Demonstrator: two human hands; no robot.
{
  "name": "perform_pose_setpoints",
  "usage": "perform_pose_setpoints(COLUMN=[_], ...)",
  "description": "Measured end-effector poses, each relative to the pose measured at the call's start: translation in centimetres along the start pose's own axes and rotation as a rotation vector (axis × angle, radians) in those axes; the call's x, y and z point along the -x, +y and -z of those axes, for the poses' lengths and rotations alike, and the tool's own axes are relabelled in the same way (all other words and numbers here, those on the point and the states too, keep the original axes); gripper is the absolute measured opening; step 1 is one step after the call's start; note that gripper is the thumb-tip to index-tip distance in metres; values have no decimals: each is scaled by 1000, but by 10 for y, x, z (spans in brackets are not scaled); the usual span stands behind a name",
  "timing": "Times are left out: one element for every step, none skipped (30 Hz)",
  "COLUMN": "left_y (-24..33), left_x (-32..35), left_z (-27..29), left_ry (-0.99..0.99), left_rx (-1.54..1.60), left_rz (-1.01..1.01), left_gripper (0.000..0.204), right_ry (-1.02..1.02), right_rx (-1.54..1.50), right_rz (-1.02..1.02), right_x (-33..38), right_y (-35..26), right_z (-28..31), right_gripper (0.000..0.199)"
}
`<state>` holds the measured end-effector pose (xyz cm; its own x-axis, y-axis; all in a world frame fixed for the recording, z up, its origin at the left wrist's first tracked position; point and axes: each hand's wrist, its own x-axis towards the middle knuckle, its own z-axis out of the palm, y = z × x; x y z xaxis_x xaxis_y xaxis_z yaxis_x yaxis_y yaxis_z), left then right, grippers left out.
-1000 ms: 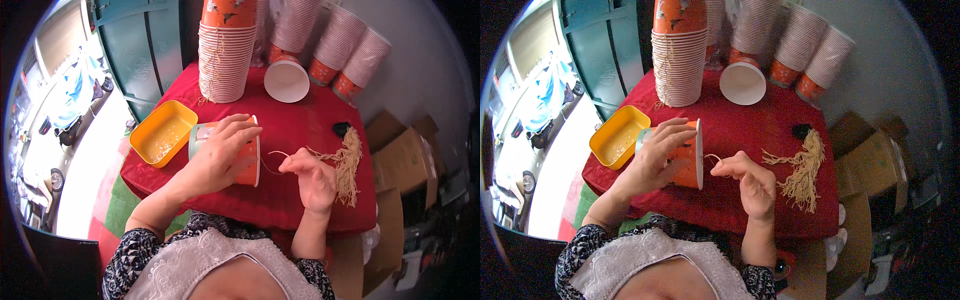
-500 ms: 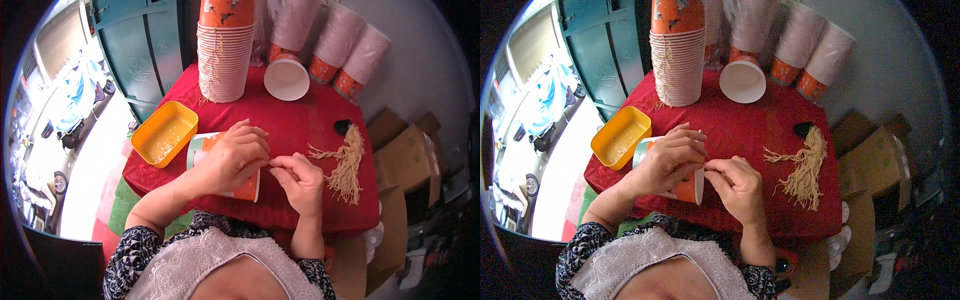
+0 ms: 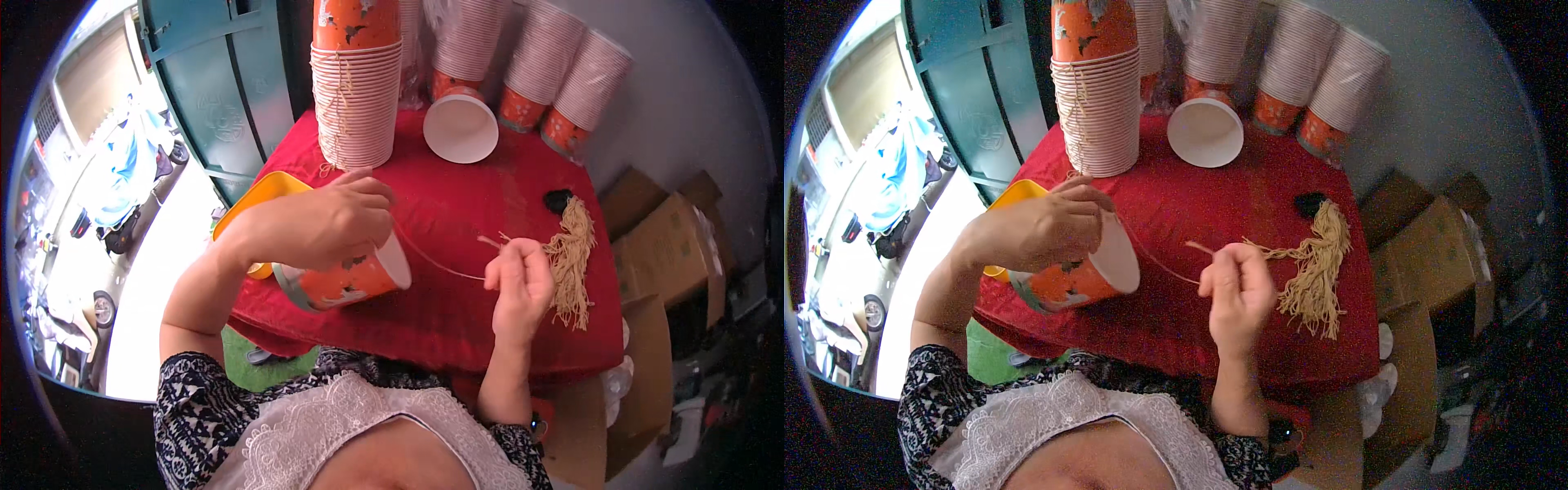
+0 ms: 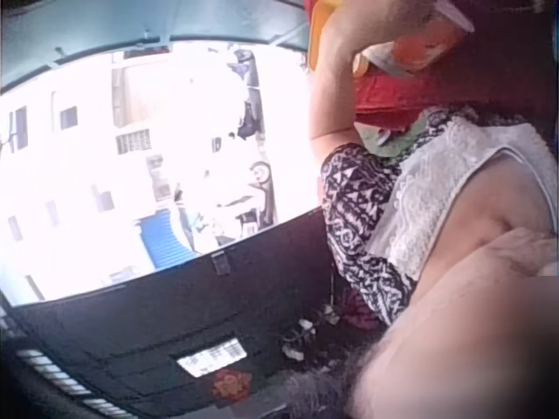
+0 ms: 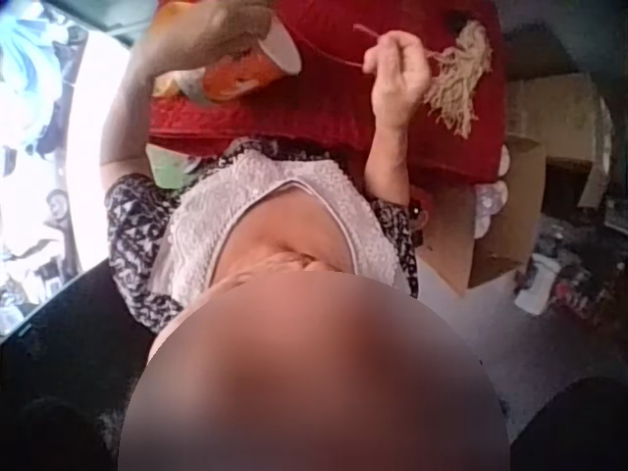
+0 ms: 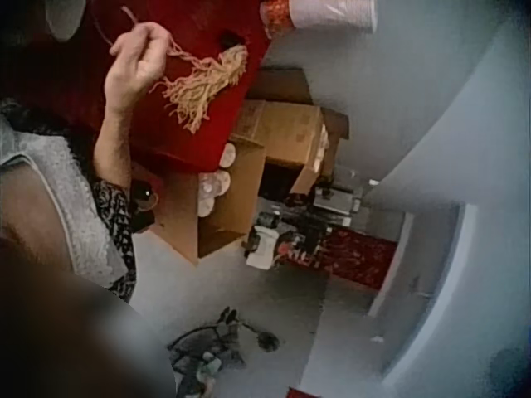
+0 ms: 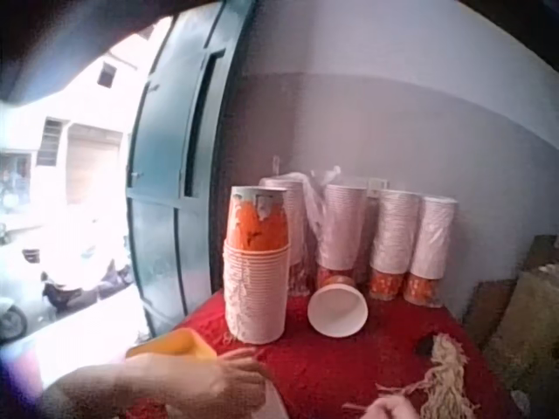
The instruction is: Attaching strings to paper buckets to create handles.
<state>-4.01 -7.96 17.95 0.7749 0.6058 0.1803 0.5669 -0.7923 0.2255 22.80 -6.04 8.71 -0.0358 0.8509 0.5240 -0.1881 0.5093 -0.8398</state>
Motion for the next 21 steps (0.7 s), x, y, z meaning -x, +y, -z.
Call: perform_pose_setpoints(left_y=[-1,-1,1,2,1,5,10,10,12,15,16,17,17,17,17,19,21,23,25,27,29], left_x=[3,6,8,10,11,12,13,11,11,11,11,10,10,8,7,6,5,4,3,3,3], left_z=[2,2,1,-1,-6,-13,-21,-32,-38,-44,-51,-57,-63,-68,-72,-75,-79,-81,-83,-84,-85], left_ry=[75,75,132,189,274,332,390,502,535,567,592,593,631,668,674,672,686,699,692,700,707], left_rx=[42,40,69,99,101,94,89,26,-20,-65,-85,-81,-110,-141,-166,-163,-153,-142,-139,-143,-147], left_rz=[-35,-36,23,80,61,106,149,95,105,114,142,148,152,151,166,169,189,209,211,223,234], left_gripper=[14,14,14,13,12,12,12,16,16,16,17,17,17,18,19,19,19,19,19,19,19], right_ry=[55,117,179,206,200,232,265,240,230,220,199,154,123,69,13,-22,-59,-96,-114,-125,-134], right_rx=[-59,-78,-96,-123,-127,-125,-121,-140,-95,-50,29,173,175,192,275,336,401,465,490,497,504], right_rz=[11,16,20,58,56,72,87,105,160,215,251,313,322,380,495,531,584,636,648,662,675], right_x=[-3,-6,-9,-12,-13,-13,-13,-11,-9,-5,-2,3,10,13,14,19,20,22,26,28,31], right_y=[4,6,7,7,5,1,-1,-1,2,4,5,5,9,12,18,20,20,20,24,26,29], right_z=[3,5,8,10,7,3,0,-2,-7,-12,-16,-18,-22,-25,-24,-26,-28,-31,-32,-34,-37], right_gripper=[10,11,12,13,13,14,14,11,9,6,2,2,6,10,15,19,21,23,27,27,28])
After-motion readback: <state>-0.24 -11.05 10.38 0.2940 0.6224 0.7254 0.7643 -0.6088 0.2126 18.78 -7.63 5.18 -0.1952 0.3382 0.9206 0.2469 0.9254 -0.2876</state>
